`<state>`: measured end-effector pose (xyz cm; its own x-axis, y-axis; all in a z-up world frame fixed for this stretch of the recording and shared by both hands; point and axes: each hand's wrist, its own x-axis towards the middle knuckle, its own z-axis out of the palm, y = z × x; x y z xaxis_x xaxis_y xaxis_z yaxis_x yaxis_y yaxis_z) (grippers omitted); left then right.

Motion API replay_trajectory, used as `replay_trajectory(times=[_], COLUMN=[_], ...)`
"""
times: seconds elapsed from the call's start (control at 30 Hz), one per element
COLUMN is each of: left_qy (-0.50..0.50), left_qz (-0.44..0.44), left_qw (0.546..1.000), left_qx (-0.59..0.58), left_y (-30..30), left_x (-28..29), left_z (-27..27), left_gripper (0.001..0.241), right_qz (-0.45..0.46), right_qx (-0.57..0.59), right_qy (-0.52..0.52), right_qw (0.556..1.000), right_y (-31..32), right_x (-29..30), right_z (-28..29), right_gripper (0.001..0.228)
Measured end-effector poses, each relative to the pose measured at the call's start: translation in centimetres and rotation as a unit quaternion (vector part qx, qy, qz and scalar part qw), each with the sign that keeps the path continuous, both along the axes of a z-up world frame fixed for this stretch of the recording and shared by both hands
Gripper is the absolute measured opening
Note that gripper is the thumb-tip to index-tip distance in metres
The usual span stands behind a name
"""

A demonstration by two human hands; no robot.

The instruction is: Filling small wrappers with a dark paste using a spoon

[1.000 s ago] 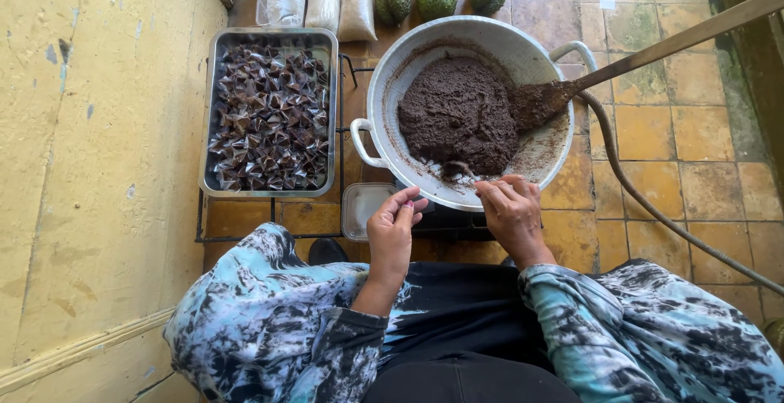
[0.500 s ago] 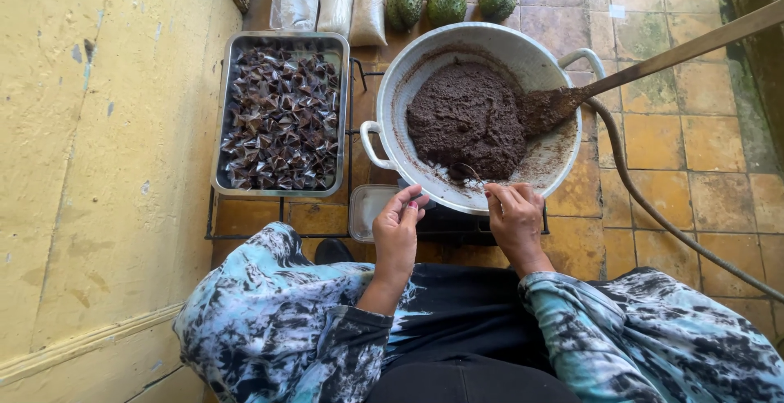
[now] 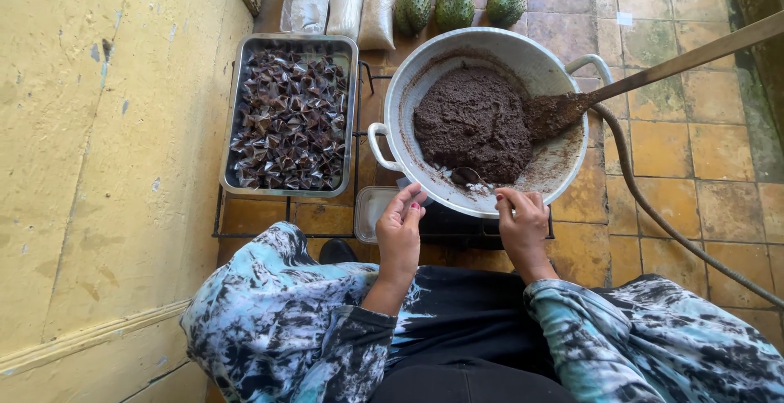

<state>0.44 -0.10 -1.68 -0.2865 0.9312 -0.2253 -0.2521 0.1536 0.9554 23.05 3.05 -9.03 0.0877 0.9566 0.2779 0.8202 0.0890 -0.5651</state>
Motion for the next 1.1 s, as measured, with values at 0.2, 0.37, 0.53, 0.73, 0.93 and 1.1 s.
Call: replay_trajectory(times=[0.2,0.37,0.53,0.73,0.93,1.1], left_qy=[0.013,-0.038,-0.129,-0.169,-0.233,-0.366], left_qz=[0.017,0.037,0.059,0.038,0.011,0.009], left_qw=[1.0,0.999,0.99,0.982,0.97,0.927], left_qx=[0.005,-0.006,-0.014,-0.075,-0.067,-0.083], left_y=[0.2,1.1,1.6,1.7,1.5,1.5], left_x=[-0.4,-0.6,-0.4,-0.6,-0.5,-0.9], left_z=[0.4,-0.4,0.7,3.9,4.5,5.5], left_gripper=[0.037,0.038,0.039,0.034,0.03,0.049], right_qz=[-0.084,-0.099,-0.059,-0.018,0.0,0.082], right_qx=[-0.123,-0.113,-0.126,-0.117,-0.106,-0.067], right_qy=[0.337,0.475,0.55,0.612,0.6,0.574], right_qw=[0.93,0.867,0.824,0.782,0.793,0.812], right_y=[0.3,-0.8,-2.4,-5.0,-5.8,-5.9], right_x=[-0.3,-0.4,0.2,-0.2,-0.4,-0.7], right_z=[5.2,9.5,12.0,12.6,9.9,8.3], right_gripper=[0.016,0.018,0.021,0.027,0.029,0.027])
